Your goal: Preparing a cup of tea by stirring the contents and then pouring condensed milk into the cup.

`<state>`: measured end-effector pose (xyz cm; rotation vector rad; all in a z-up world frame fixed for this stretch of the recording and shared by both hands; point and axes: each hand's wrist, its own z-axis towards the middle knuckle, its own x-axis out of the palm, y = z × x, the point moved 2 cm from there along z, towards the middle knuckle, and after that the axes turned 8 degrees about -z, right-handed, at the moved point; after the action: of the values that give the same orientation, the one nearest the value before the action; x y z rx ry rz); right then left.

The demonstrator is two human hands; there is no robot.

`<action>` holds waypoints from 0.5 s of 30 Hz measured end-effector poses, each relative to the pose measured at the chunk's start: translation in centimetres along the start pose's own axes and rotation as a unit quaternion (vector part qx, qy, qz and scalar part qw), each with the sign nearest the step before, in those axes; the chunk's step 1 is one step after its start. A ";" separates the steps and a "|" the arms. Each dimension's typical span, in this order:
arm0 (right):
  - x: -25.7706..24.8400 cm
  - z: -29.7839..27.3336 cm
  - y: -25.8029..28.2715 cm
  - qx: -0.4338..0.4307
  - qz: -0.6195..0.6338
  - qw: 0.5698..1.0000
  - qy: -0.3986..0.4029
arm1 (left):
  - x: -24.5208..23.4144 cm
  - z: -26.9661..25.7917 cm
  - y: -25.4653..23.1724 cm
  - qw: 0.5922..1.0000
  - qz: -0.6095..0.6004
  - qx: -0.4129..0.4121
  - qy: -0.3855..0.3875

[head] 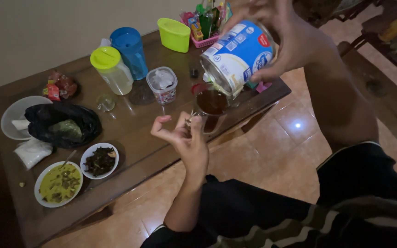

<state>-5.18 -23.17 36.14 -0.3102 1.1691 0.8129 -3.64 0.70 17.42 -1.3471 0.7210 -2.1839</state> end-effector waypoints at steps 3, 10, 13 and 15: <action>0.3 -0.7 -0.2 0.003 0.004 1.000 -0.006 | 0.2 0.0 0.2 1.000 -0.002 -0.002 0.007; 0.4 -0.5 0.5 0.095 -0.026 0.995 0.010 | 1.0 0.3 0.4 1.000 -0.022 -0.008 0.015; 0.7 -2.2 -1.2 0.096 0.006 0.995 0.002 | 1.2 0.3 0.3 1.000 -0.007 -0.008 0.014; 1.4 -3.9 -2.7 0.091 0.048 0.994 -0.029 | 1.3 0.4 0.5 1.000 -0.009 -0.008 0.015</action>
<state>-5.69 -26.84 32.87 -0.0802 1.2019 0.7882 -3.74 -0.55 18.14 -1.3376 0.7419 -2.2211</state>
